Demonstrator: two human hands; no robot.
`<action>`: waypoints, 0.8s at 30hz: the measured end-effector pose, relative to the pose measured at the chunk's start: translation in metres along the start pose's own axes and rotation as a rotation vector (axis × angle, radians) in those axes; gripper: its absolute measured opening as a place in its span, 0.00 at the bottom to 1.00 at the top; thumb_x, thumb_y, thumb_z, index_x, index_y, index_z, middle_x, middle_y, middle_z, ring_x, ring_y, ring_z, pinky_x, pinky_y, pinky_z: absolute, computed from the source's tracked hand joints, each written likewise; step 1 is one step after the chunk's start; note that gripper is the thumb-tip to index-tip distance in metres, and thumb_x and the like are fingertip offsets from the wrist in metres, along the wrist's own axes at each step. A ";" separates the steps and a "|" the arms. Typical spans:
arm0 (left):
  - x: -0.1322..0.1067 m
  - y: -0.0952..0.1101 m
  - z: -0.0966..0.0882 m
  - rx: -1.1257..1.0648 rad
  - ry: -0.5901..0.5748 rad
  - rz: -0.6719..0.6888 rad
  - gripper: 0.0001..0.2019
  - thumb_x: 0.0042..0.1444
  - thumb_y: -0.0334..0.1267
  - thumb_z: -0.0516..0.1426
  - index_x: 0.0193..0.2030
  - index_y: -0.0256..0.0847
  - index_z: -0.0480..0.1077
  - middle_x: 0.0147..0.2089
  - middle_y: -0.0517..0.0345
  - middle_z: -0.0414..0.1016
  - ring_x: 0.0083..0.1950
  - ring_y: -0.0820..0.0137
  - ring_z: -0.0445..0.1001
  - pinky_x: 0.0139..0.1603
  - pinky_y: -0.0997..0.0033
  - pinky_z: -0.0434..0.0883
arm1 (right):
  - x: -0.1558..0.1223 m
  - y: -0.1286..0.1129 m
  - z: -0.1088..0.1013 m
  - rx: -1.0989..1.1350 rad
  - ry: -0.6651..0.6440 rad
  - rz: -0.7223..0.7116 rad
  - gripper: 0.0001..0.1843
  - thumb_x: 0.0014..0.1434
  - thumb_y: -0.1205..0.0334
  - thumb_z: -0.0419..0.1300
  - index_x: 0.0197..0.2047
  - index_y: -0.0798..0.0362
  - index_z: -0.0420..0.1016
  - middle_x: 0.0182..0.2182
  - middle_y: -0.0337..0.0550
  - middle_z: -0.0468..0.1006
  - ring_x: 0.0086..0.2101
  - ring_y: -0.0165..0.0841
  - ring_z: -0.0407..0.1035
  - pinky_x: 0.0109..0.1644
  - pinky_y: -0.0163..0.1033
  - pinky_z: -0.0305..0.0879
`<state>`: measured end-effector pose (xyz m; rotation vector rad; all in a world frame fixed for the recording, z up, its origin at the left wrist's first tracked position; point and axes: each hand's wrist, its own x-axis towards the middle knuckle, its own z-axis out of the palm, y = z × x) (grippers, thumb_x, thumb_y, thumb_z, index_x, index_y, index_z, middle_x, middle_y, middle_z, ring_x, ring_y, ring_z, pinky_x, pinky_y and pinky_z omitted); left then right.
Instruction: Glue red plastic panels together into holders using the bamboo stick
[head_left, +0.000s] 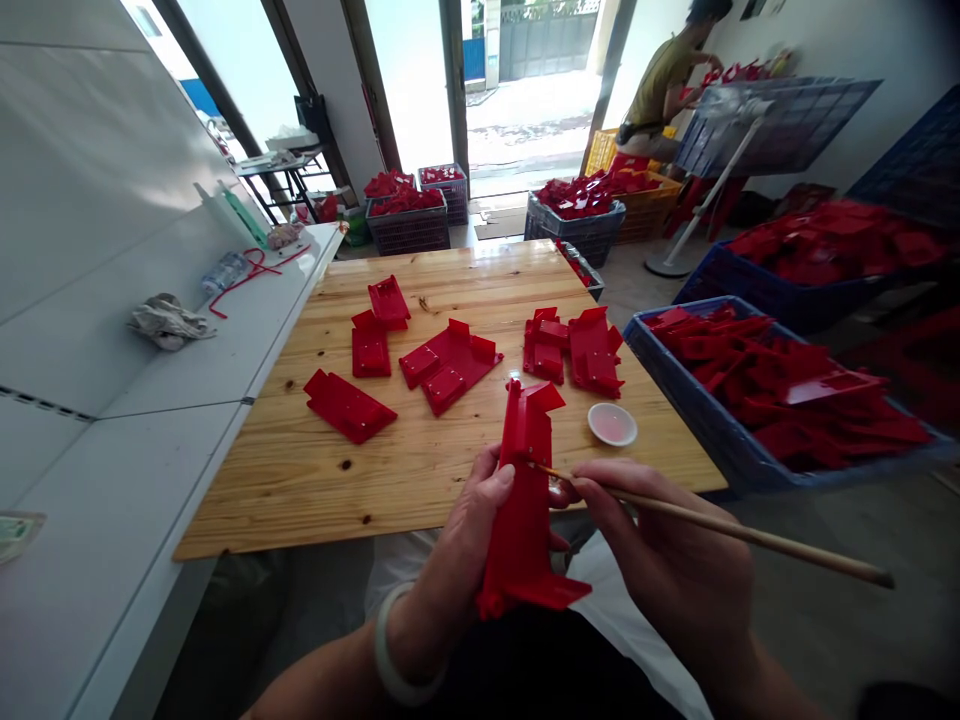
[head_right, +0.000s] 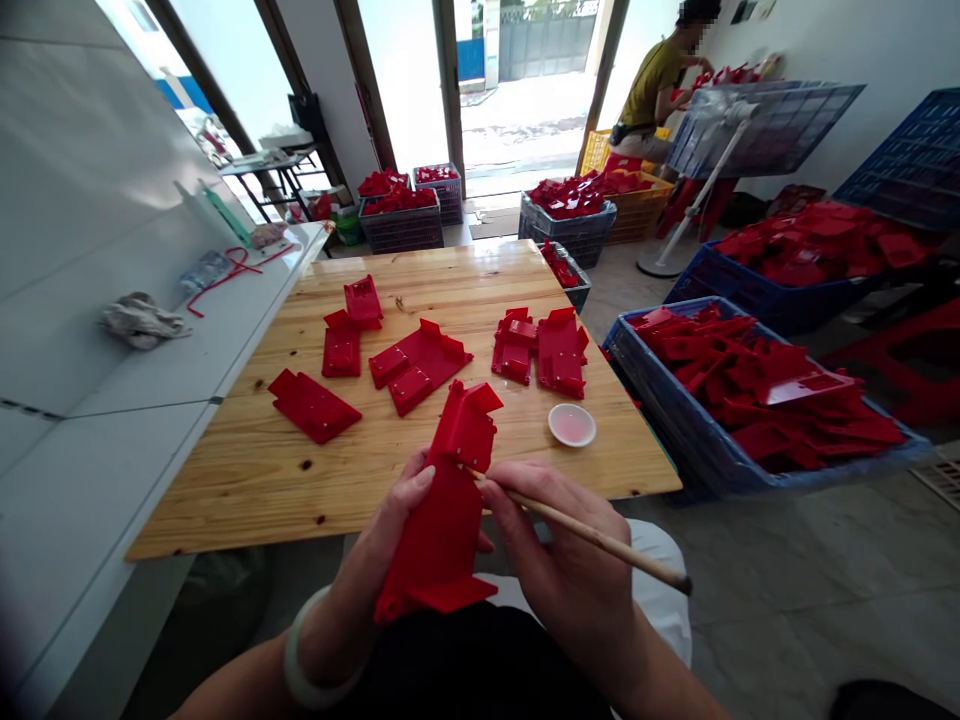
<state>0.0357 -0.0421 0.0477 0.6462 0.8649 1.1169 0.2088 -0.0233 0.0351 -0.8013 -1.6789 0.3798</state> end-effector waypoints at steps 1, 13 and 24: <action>0.001 0.000 -0.001 -0.002 0.003 -0.002 0.27 0.64 0.57 0.65 0.61 0.44 0.67 0.47 0.49 0.87 0.32 0.63 0.85 0.33 0.68 0.80 | 0.000 0.000 -0.001 0.004 -0.014 -0.007 0.11 0.73 0.70 0.67 0.52 0.44 0.83 0.40 0.36 0.89 0.37 0.31 0.86 0.45 0.33 0.81; -0.001 0.004 0.000 -0.053 0.031 -0.048 0.29 0.63 0.59 0.65 0.61 0.40 0.70 0.50 0.42 0.88 0.34 0.58 0.86 0.33 0.64 0.83 | -0.004 0.002 -0.006 -0.006 -0.030 -0.056 0.16 0.72 0.72 0.65 0.57 0.45 0.82 0.45 0.40 0.89 0.43 0.35 0.85 0.50 0.36 0.82; 0.001 0.003 -0.008 -0.146 -0.067 -0.102 0.26 0.69 0.59 0.60 0.50 0.36 0.83 0.44 0.45 0.90 0.35 0.57 0.88 0.38 0.65 0.84 | -0.007 0.003 -0.007 -0.007 -0.055 -0.059 0.16 0.73 0.73 0.64 0.57 0.45 0.80 0.46 0.41 0.88 0.43 0.33 0.85 0.49 0.35 0.82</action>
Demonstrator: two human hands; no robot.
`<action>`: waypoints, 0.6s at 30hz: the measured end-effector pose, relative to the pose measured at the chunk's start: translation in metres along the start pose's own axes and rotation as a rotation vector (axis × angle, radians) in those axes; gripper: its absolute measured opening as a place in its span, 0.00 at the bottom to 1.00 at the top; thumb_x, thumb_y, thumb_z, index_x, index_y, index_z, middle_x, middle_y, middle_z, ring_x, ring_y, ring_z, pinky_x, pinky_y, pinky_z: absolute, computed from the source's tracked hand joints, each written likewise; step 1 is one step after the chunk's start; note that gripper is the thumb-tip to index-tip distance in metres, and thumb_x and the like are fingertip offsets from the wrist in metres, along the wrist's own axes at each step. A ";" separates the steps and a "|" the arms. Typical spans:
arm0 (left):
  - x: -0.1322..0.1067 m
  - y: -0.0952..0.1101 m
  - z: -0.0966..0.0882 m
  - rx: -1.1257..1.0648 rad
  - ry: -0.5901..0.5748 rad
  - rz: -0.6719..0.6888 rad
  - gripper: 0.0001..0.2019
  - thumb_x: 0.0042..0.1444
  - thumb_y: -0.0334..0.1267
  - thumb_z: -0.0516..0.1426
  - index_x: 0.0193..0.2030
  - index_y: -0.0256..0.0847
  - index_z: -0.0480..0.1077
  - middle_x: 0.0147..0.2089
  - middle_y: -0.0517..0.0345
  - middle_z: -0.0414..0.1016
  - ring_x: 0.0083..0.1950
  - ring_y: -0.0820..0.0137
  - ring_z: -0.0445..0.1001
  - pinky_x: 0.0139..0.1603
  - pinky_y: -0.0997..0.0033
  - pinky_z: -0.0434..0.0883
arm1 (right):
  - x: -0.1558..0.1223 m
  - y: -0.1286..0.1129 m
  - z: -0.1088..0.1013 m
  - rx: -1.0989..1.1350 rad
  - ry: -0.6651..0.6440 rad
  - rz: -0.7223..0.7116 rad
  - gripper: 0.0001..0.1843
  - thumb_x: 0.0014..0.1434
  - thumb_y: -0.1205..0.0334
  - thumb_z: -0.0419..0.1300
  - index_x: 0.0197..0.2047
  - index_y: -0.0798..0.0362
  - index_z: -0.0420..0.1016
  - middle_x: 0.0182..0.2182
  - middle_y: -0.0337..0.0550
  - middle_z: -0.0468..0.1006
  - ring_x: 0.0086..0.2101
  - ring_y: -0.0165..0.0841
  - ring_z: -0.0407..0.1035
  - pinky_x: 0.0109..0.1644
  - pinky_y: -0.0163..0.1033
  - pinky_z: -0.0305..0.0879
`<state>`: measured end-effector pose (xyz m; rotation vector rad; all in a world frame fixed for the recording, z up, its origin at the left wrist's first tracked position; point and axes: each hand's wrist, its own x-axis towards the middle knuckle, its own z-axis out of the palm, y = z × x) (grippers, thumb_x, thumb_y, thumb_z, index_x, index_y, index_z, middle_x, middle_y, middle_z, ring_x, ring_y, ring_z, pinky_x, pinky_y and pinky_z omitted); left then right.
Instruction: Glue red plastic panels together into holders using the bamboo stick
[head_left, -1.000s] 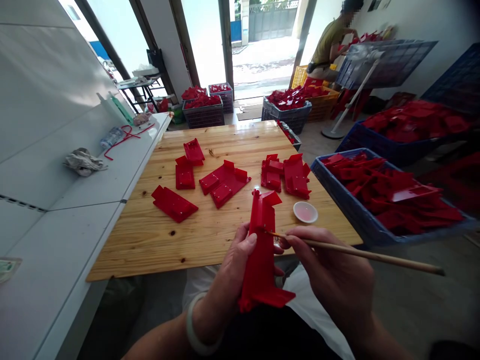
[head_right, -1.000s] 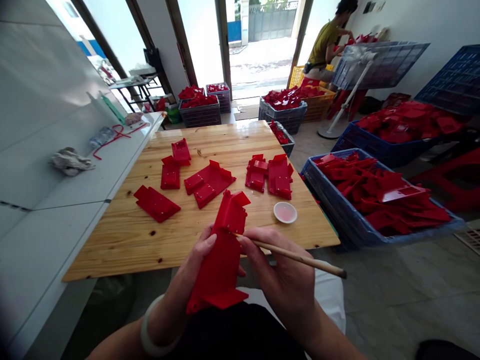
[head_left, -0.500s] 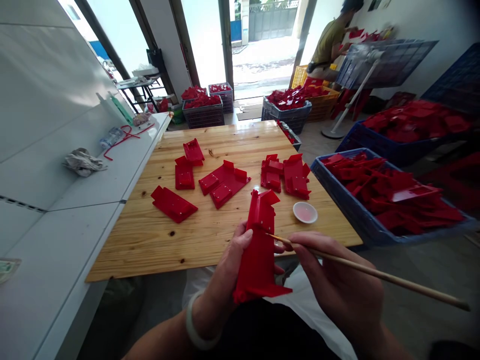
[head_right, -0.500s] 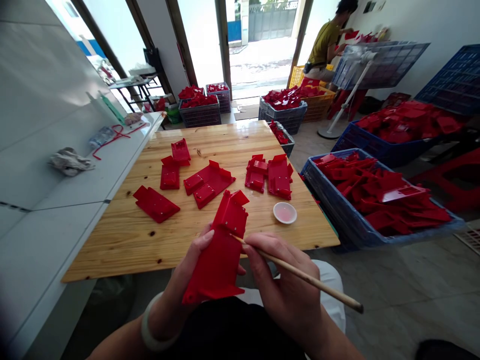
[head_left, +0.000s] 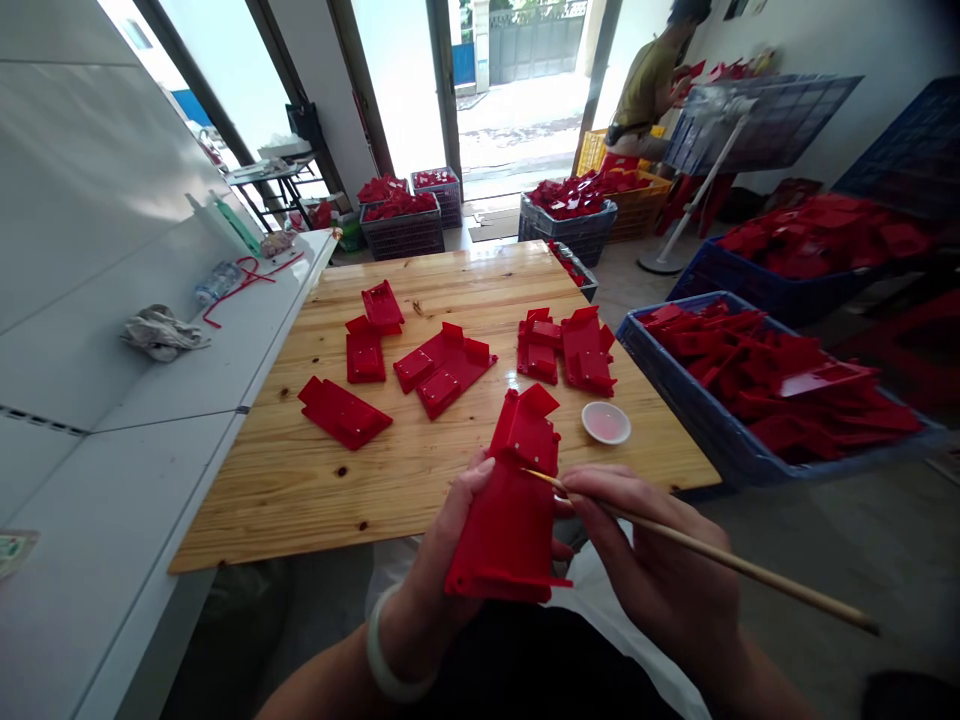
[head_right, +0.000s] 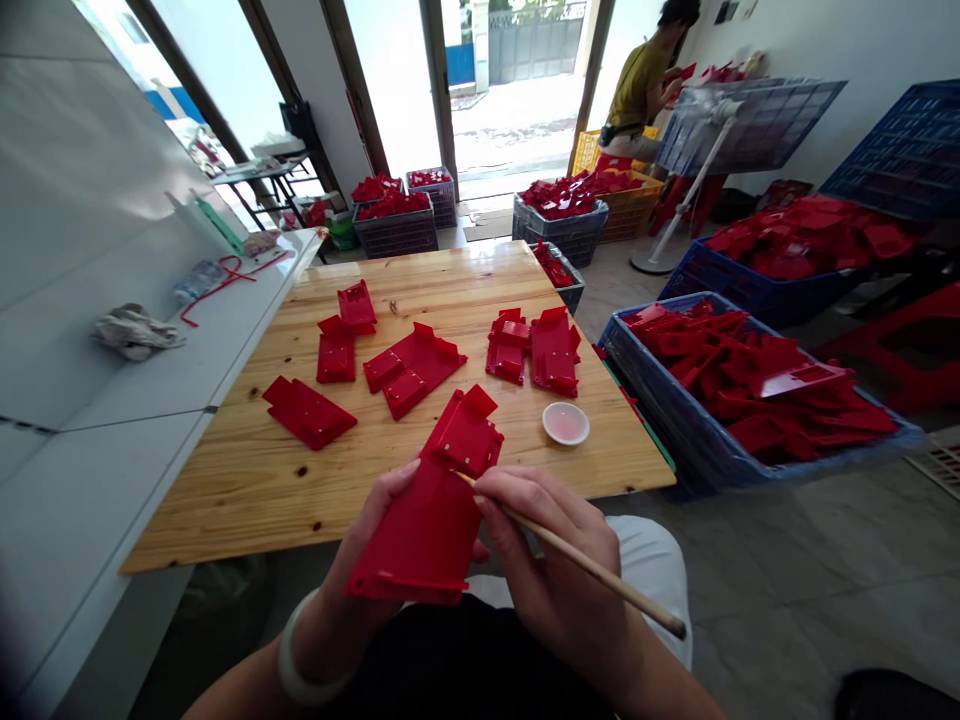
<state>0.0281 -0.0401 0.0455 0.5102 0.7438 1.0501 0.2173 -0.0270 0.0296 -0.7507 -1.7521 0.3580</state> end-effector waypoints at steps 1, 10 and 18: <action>0.000 0.000 0.000 0.009 0.004 -0.008 0.26 0.69 0.59 0.59 0.50 0.35 0.83 0.43 0.45 0.90 0.35 0.57 0.88 0.38 0.64 0.84 | 0.000 0.001 0.000 -0.003 0.001 0.001 0.16 0.73 0.73 0.64 0.57 0.45 0.80 0.46 0.41 0.88 0.42 0.34 0.85 0.48 0.35 0.82; 0.001 0.000 -0.003 -0.013 -0.010 -0.039 0.25 0.70 0.56 0.56 0.48 0.34 0.82 0.41 0.43 0.89 0.34 0.56 0.88 0.33 0.67 0.81 | -0.003 0.002 0.001 -0.043 0.022 -0.020 0.15 0.73 0.73 0.64 0.57 0.46 0.80 0.47 0.39 0.88 0.45 0.31 0.84 0.54 0.31 0.79; 0.003 0.000 -0.007 0.004 -0.037 -0.028 0.27 0.74 0.55 0.52 0.55 0.31 0.80 0.48 0.38 0.89 0.37 0.54 0.89 0.38 0.62 0.83 | -0.005 0.004 0.004 0.030 0.046 0.018 0.17 0.73 0.74 0.64 0.58 0.45 0.81 0.46 0.38 0.88 0.45 0.30 0.84 0.54 0.31 0.79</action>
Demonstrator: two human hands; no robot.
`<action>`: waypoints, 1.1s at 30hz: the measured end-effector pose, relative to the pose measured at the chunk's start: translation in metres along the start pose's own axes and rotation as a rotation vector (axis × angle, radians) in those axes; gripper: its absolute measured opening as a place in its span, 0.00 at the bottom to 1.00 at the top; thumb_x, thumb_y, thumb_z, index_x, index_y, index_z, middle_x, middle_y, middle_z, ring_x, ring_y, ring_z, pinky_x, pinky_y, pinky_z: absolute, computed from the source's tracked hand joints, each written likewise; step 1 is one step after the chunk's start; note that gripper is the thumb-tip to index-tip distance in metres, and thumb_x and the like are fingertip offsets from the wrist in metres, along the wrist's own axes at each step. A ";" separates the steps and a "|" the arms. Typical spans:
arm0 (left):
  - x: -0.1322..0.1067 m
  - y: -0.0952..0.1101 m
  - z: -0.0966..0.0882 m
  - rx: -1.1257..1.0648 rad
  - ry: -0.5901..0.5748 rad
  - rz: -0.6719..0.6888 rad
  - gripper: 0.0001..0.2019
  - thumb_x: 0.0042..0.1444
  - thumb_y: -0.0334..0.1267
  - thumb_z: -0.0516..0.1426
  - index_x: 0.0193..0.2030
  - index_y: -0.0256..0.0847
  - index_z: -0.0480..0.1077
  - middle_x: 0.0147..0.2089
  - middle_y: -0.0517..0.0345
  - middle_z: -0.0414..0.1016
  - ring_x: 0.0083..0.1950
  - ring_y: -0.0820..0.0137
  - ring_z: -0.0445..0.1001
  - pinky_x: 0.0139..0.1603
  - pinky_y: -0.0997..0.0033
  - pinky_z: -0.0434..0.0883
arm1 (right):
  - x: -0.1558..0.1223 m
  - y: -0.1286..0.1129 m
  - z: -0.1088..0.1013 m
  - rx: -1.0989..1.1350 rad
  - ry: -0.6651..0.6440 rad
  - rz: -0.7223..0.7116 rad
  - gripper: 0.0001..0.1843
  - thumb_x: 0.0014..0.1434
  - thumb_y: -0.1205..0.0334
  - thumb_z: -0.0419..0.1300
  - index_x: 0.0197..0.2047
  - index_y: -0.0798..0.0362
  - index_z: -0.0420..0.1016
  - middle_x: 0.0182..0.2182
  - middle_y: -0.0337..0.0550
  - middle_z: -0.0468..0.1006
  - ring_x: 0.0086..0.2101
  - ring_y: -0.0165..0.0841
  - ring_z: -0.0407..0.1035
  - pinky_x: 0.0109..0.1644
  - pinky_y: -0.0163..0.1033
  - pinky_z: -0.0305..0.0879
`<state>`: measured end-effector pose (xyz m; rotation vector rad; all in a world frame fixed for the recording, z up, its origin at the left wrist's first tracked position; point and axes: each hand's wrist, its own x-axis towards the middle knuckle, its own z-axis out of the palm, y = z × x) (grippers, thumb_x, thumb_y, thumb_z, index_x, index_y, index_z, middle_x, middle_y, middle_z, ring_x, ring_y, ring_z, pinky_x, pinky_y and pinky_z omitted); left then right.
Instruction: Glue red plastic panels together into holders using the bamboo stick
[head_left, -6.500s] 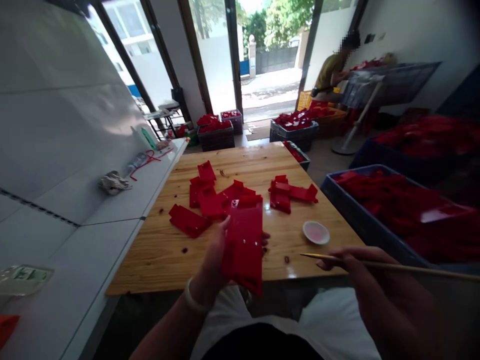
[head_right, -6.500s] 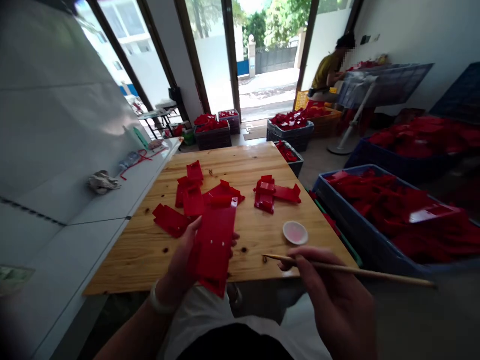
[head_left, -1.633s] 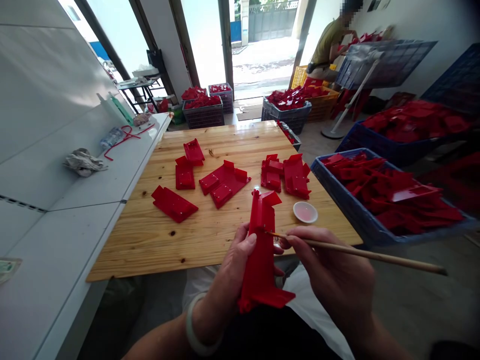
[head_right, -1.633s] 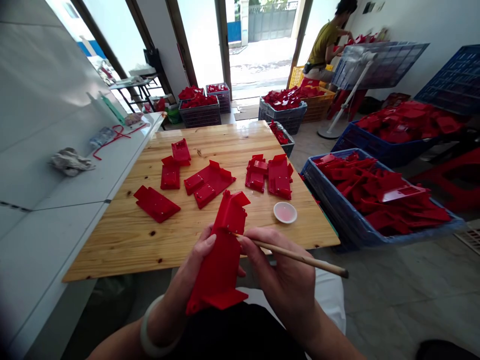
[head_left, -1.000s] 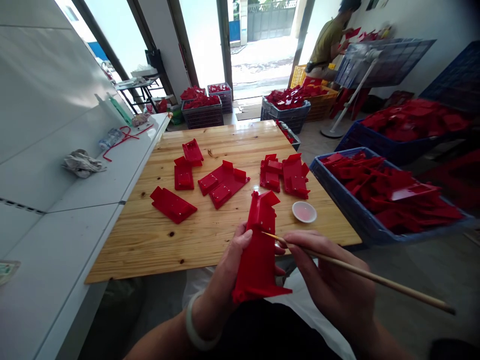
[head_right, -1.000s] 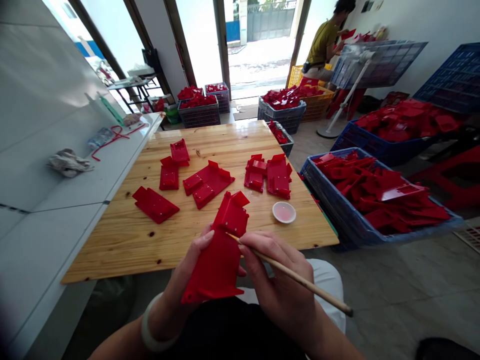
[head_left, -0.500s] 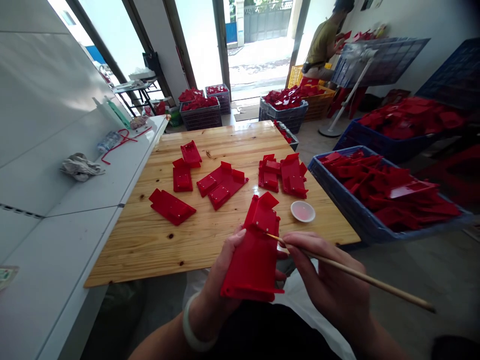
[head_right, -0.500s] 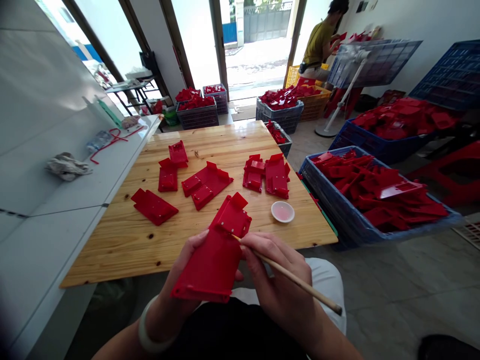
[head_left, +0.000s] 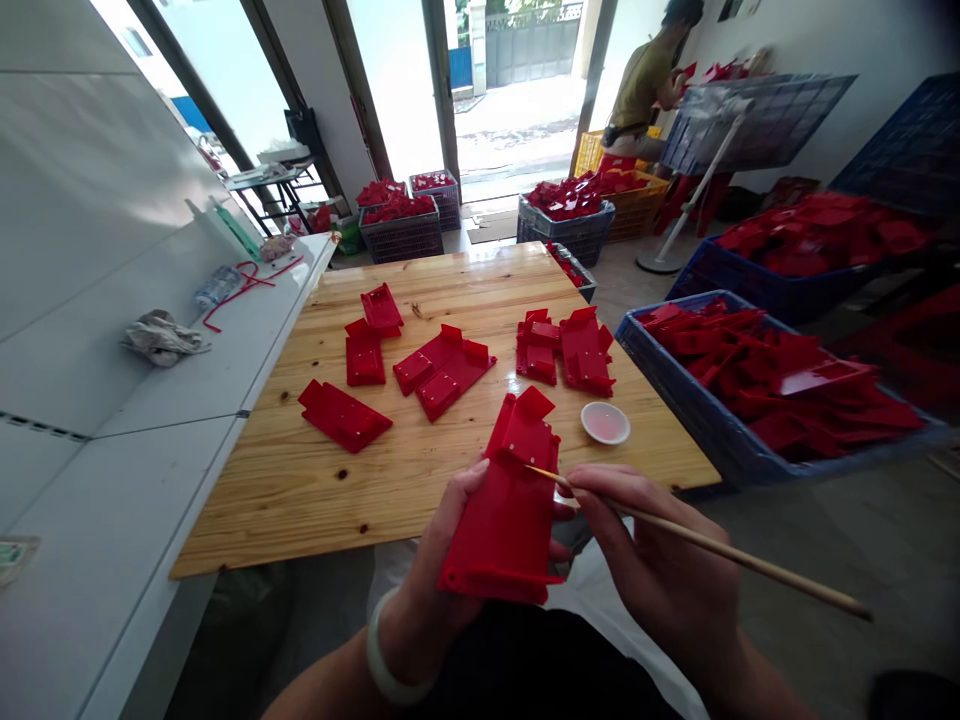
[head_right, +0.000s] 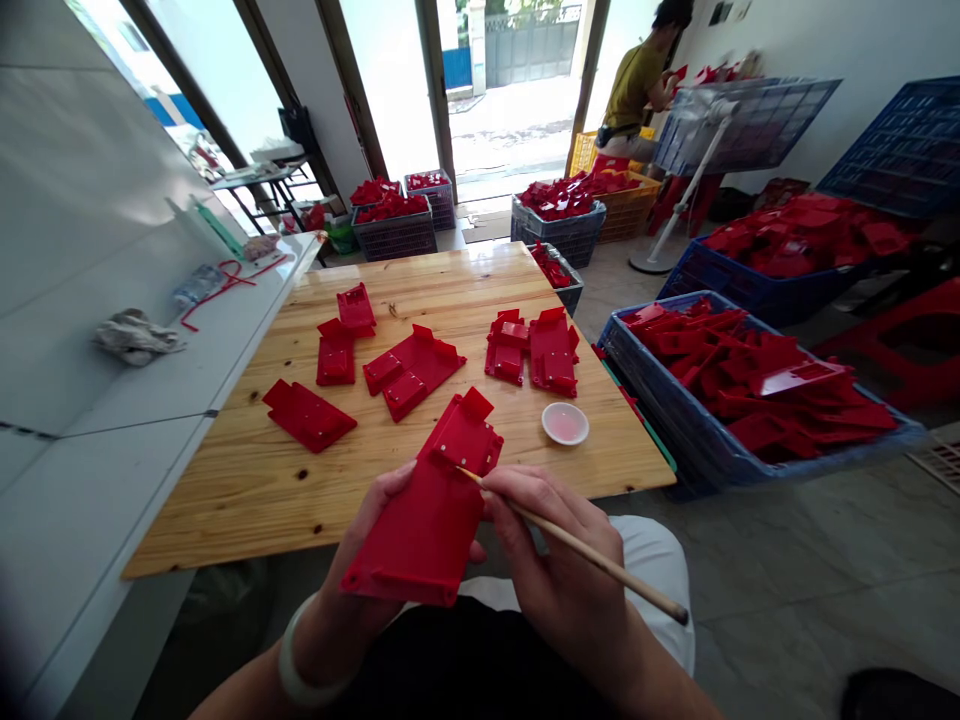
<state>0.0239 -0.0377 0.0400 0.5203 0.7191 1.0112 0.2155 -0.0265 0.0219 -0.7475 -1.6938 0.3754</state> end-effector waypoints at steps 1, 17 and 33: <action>0.000 0.000 0.000 0.001 -0.009 0.003 0.27 0.73 0.55 0.53 0.55 0.31 0.80 0.48 0.38 0.89 0.38 0.53 0.89 0.40 0.61 0.84 | 0.000 0.001 0.001 0.011 0.006 0.009 0.17 0.73 0.74 0.64 0.58 0.45 0.81 0.46 0.37 0.88 0.45 0.30 0.84 0.54 0.31 0.79; 0.009 -0.015 -0.007 -0.012 0.008 -0.010 0.28 0.70 0.62 0.57 0.60 0.40 0.80 0.52 0.42 0.89 0.49 0.49 0.89 0.47 0.55 0.85 | 0.003 -0.004 0.007 0.023 0.009 0.022 0.13 0.75 0.71 0.64 0.56 0.44 0.81 0.45 0.36 0.88 0.41 0.28 0.84 0.48 0.27 0.79; 0.180 0.010 -0.054 0.487 0.191 0.271 0.16 0.60 0.31 0.64 0.55 0.35 0.81 0.49 0.44 0.89 0.45 0.58 0.88 0.52 0.59 0.85 | 0.001 0.160 -0.053 -0.387 0.106 0.316 0.15 0.73 0.50 0.59 0.39 0.50 0.78 0.31 0.44 0.85 0.30 0.39 0.82 0.34 0.42 0.76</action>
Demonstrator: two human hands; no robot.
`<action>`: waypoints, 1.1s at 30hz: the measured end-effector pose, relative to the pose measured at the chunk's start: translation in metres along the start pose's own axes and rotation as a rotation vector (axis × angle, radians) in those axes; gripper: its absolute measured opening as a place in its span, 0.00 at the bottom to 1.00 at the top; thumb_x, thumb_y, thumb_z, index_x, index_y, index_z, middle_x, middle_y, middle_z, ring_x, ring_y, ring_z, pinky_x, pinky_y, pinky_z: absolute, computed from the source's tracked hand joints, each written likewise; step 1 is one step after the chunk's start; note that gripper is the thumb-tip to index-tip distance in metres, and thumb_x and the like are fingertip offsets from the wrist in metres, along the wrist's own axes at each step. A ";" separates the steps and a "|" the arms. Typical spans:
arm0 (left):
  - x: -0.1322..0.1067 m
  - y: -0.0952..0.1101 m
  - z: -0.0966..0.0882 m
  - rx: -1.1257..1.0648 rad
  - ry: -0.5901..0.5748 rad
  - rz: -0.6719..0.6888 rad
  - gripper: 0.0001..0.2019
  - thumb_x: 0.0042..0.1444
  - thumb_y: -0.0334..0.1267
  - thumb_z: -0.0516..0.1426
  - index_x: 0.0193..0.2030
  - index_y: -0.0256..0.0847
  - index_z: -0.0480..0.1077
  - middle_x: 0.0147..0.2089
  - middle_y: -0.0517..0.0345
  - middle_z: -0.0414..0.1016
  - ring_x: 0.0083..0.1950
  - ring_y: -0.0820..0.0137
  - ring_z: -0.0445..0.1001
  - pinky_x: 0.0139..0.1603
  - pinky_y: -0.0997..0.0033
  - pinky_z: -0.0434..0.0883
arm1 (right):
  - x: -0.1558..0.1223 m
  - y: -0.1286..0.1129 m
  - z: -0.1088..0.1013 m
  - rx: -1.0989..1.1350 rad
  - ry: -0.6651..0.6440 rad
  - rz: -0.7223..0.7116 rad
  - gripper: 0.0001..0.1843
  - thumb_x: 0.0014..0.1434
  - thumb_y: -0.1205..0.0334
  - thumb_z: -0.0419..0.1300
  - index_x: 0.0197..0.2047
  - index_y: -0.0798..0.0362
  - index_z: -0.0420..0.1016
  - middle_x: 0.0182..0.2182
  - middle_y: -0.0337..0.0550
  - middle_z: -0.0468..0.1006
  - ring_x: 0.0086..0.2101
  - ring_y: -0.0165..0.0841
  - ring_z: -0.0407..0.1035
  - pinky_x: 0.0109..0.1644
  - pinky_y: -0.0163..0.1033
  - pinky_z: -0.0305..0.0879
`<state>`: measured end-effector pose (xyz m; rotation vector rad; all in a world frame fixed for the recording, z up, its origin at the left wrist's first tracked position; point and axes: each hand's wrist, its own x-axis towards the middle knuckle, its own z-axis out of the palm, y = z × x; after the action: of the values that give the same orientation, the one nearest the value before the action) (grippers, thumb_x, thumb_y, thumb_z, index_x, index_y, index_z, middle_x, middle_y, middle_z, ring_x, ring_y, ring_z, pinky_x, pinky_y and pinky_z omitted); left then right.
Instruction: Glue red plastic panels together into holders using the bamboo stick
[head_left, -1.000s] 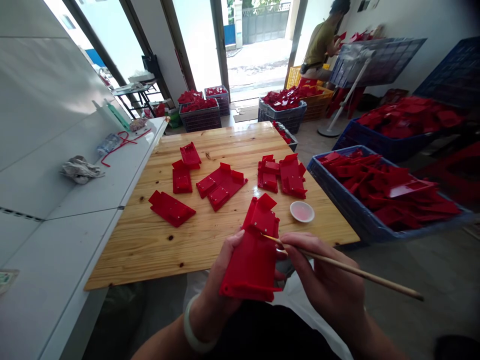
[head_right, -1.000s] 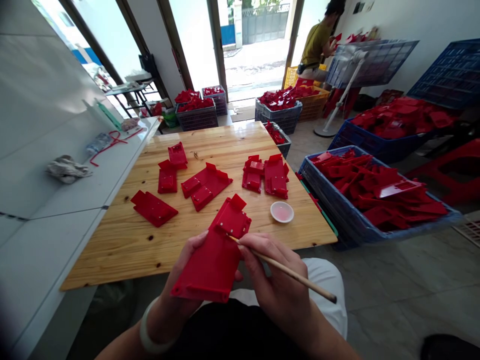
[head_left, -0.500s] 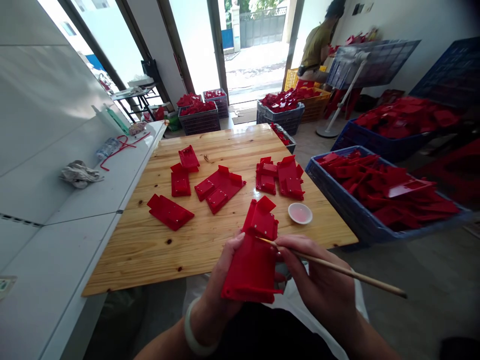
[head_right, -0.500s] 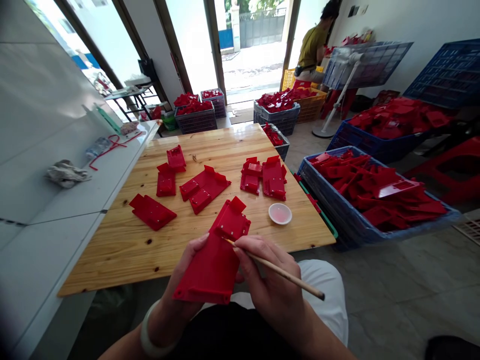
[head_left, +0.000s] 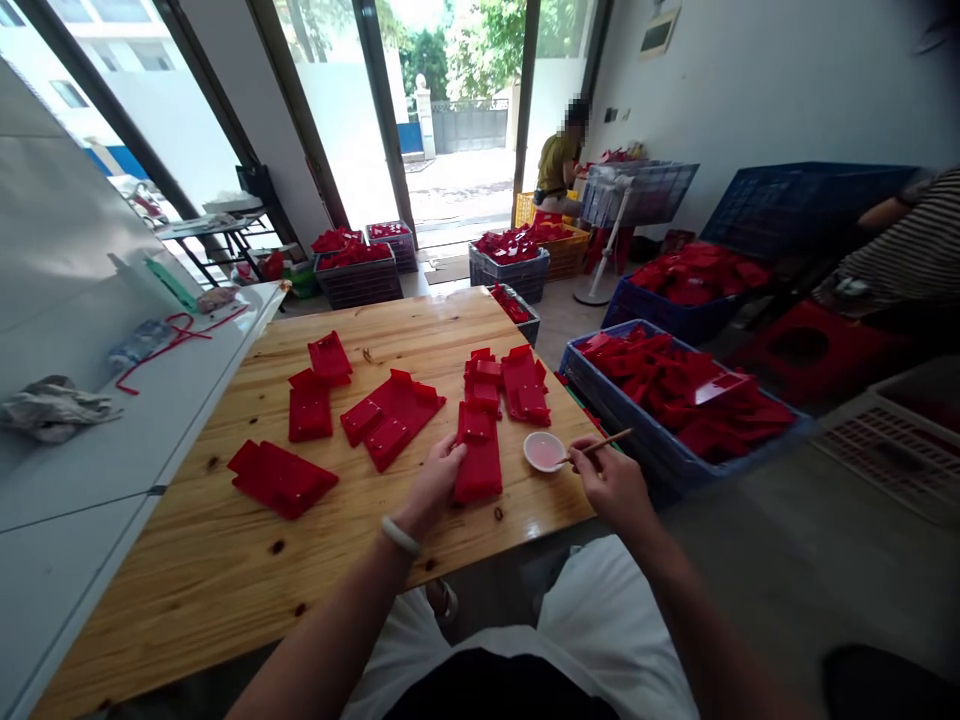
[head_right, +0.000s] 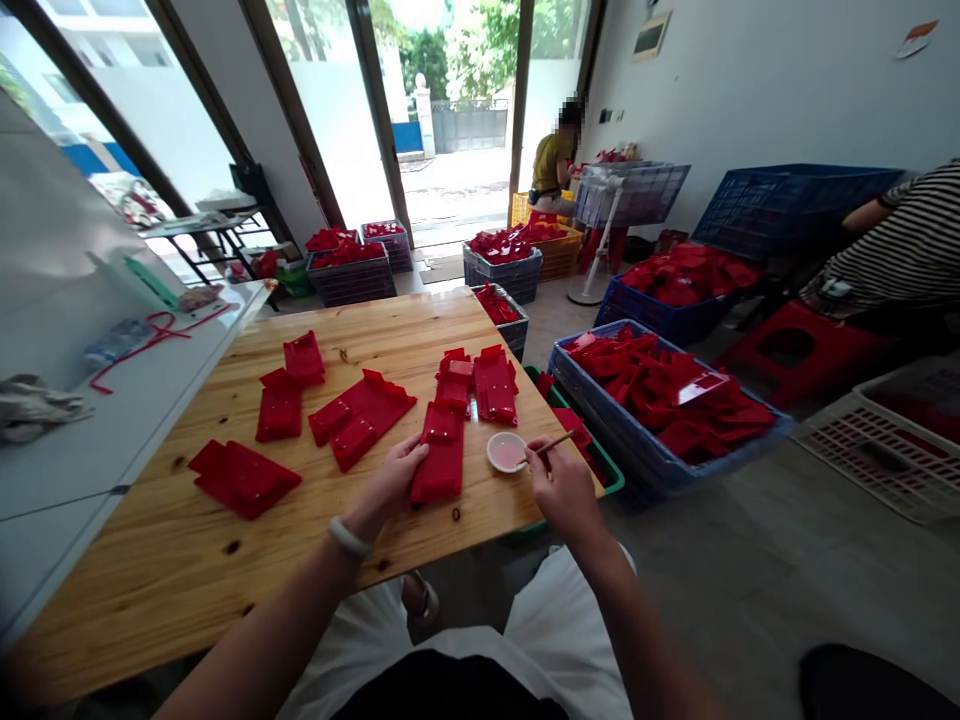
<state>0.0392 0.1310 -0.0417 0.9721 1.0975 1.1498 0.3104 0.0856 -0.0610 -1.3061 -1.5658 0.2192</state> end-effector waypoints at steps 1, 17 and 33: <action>0.005 -0.002 0.005 0.019 -0.007 0.017 0.19 0.60 0.30 0.63 0.59 0.35 0.80 0.50 0.44 0.89 0.45 0.59 0.88 0.52 0.59 0.85 | 0.000 0.003 0.001 -0.012 -0.014 0.013 0.17 0.73 0.48 0.59 0.40 0.51 0.78 0.31 0.44 0.85 0.31 0.38 0.81 0.35 0.42 0.76; 0.008 0.030 -0.018 0.769 0.186 0.466 0.24 0.65 0.29 0.59 0.68 0.36 0.78 0.71 0.39 0.78 0.77 0.51 0.70 0.83 0.49 0.60 | 0.001 -0.002 0.007 -0.053 -0.036 0.141 0.36 0.69 0.24 0.53 0.39 0.49 0.81 0.29 0.50 0.87 0.31 0.46 0.84 0.36 0.47 0.75; 0.003 0.088 -0.108 1.372 0.308 0.168 0.15 0.70 0.50 0.66 0.50 0.38 0.80 0.54 0.50 0.84 0.58 0.58 0.81 0.66 0.47 0.76 | -0.003 0.015 0.011 -0.078 0.061 0.225 0.40 0.56 0.15 0.58 0.39 0.46 0.83 0.26 0.50 0.86 0.31 0.56 0.84 0.32 0.52 0.71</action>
<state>-0.0837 0.1508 0.0214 1.9700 2.1583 0.5473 0.3109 0.0943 -0.0777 -1.5375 -1.3872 0.2577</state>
